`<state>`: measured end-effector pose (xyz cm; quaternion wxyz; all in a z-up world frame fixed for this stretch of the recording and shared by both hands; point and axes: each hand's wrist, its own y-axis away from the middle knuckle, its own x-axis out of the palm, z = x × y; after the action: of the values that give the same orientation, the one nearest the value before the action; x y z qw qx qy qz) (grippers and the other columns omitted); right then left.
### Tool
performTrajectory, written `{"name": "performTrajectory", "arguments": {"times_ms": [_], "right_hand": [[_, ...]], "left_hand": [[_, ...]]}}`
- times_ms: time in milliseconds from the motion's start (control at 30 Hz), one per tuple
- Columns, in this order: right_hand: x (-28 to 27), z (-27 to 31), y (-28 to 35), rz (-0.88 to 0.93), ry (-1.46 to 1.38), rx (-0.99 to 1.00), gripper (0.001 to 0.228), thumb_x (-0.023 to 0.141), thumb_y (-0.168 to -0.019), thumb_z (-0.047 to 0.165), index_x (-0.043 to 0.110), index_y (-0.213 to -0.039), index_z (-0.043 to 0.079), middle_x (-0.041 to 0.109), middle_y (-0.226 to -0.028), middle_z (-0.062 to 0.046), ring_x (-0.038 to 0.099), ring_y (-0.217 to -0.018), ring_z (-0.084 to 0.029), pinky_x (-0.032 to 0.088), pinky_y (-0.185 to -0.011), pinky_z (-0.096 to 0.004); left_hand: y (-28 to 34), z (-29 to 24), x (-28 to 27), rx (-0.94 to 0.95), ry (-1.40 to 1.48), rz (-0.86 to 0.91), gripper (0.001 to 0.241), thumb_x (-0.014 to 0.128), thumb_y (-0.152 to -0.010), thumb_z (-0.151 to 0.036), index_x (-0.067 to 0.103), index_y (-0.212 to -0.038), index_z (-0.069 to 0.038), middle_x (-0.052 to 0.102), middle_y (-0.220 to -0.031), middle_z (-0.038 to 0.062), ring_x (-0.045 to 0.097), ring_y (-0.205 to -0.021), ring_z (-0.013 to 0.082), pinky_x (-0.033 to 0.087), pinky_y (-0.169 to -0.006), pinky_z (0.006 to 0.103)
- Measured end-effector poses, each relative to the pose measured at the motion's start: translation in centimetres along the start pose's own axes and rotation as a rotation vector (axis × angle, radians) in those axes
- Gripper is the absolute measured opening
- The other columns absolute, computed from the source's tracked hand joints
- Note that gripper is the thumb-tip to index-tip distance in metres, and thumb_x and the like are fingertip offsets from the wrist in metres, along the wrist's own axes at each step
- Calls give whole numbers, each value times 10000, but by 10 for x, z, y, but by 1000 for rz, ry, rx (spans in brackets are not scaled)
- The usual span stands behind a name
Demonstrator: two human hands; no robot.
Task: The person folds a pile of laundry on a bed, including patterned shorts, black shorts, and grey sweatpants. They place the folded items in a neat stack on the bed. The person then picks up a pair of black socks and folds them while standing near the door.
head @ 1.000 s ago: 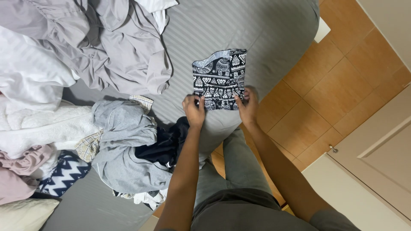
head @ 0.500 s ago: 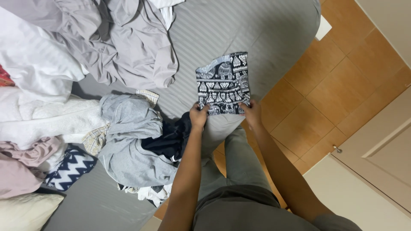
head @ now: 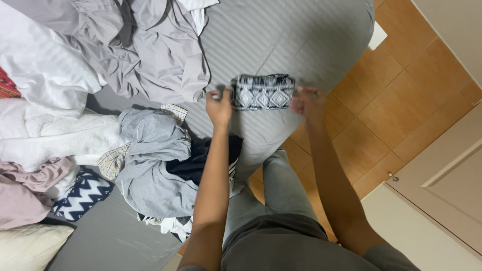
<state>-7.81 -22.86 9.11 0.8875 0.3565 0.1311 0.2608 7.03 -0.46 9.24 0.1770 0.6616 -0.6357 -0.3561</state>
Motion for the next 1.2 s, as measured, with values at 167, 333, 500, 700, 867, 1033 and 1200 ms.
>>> {"name": "performTrajectory", "arguments": {"times_ms": [167,333,500,700,867,1033,1200], "right_hand": [[-13,-21,-61,32,230,-184,405,799,-901,223,587,-1175,14,700,-920,-111,662,-739,-172,547,-634,-312],[-9,-69,-104,110,420,-393,493,826,-853,219,577,-1205,-19,722,-945,-64,692,-841,-115,558,-729,-268],[11,-73,-102,-20,551,-584,262,834,-880,176,673,-944,-20,654,-881,-36,643,-750,-109,542,-701,-275],[21,-85,-119,52,480,-523,216,761,-981,167,619,-956,7,621,-793,-12,531,-715,-94,466,-667,-268],[28,-88,-114,-1,555,-591,231,766,-977,175,611,-960,4,631,-822,-48,548,-740,-134,481,-700,-293],[55,-63,-83,-158,666,-749,337,822,-932,191,580,-967,-42,608,-900,-153,563,-821,-238,484,-766,-361],[50,-65,-96,130,497,-284,362,864,-881,233,649,-1038,-13,746,-981,-126,706,-875,-215,567,-806,-337]], "left_hand": [[-65,56,27,310,-354,-79,546,809,-841,-427,623,-1100,16,714,-950,191,678,-872,299,536,-808,411],[-77,81,52,419,-324,59,703,814,-823,-434,563,-1279,39,656,-1203,248,647,-1087,360,486,-955,431],[-59,80,52,620,-579,-102,251,700,-948,-265,684,-983,-17,722,-884,206,667,-907,377,375,-1074,542],[-32,90,41,275,-248,-154,230,585,-1032,-206,527,-1039,17,634,-806,225,605,-762,421,470,-747,445],[-49,127,49,420,-408,-234,254,560,-1045,-212,527,-1112,31,644,-986,251,606,-931,447,464,-852,507],[-38,95,65,302,-508,-347,398,630,-988,-296,553,-1145,62,594,-1146,312,565,-1057,476,430,-940,532],[-62,103,67,-32,-191,-62,617,712,-927,-470,650,-1201,79,737,-1149,224,704,-1072,308,515,-986,382]]}}
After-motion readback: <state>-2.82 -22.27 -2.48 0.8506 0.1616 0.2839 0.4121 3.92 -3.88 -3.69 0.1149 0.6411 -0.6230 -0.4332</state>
